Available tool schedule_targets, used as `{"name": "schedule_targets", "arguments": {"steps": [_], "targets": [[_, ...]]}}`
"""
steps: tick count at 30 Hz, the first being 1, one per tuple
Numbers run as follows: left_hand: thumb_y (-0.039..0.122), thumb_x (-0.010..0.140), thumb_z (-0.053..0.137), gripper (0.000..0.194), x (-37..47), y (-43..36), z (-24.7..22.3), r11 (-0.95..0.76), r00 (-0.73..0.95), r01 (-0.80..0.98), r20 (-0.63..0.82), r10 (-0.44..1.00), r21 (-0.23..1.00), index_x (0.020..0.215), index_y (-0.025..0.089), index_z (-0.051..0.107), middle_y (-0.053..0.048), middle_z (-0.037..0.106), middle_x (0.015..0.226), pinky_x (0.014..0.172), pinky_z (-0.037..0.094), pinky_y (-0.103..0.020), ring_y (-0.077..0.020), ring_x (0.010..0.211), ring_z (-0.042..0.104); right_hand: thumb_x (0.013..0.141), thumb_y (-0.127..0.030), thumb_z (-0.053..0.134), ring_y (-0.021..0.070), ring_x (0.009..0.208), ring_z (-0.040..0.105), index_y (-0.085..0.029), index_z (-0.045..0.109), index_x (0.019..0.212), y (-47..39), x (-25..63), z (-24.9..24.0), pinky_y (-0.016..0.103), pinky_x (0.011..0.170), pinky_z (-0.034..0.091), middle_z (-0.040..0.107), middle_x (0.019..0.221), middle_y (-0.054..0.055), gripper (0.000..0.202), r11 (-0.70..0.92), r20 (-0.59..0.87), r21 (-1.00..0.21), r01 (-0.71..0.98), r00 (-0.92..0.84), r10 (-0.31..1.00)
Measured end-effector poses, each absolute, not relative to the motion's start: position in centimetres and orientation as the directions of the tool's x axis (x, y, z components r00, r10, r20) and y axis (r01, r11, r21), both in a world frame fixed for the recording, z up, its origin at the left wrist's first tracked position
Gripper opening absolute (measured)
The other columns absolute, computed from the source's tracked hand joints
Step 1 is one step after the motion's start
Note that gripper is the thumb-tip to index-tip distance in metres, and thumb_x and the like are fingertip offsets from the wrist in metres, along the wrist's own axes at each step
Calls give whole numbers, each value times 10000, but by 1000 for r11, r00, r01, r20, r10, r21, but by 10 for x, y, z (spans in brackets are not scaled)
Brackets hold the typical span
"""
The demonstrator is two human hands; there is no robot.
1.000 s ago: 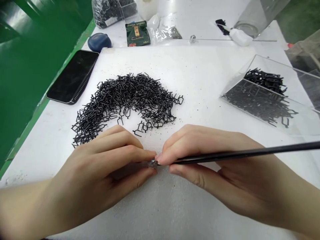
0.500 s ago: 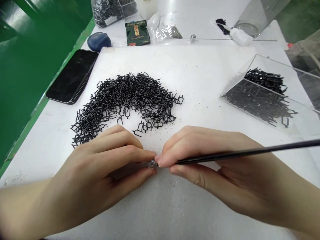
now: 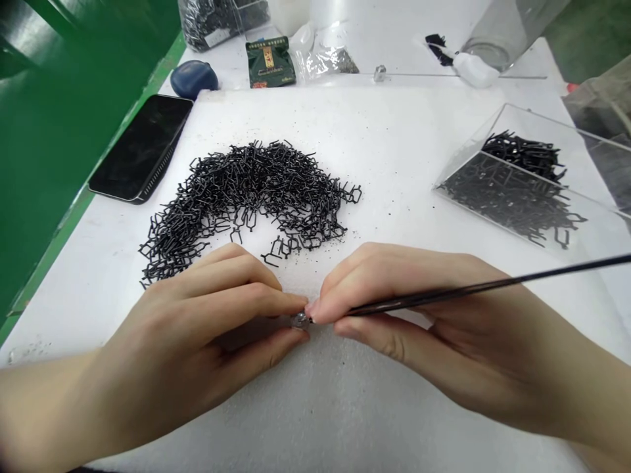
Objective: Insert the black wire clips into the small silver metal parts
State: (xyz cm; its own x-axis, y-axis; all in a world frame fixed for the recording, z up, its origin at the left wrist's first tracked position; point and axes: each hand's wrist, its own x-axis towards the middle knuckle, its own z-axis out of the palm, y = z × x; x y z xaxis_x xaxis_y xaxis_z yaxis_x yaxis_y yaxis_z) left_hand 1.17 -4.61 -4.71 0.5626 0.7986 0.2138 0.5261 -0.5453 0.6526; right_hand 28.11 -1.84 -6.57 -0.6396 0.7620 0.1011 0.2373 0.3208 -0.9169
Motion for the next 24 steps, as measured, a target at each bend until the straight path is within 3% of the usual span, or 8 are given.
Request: {"name": "schedule_targets", "arguments": {"steps": [6,24], "targets": [[133,1031,693,172,11,-43,-49,-556,574,511,221,789,656,942,86,832,-48,701,839,818,522,-311,-181,817,592,991,-316,721,212,1007,798,-449,789,1185,-19,283,-67,285,862,684,818,1123,-49,245,349,135,-906,237,-620,773],[107,1030,680,168,10,-46,-48,-561,570,516,229,789,647,969,75,833,-50,708,840,820,523,-315,-180,814,595,985,-258,708,238,983,798,-433,789,1188,-18,281,-64,334,790,688,820,1108,-19,280,350,131,-901,256,-610,782]]}}
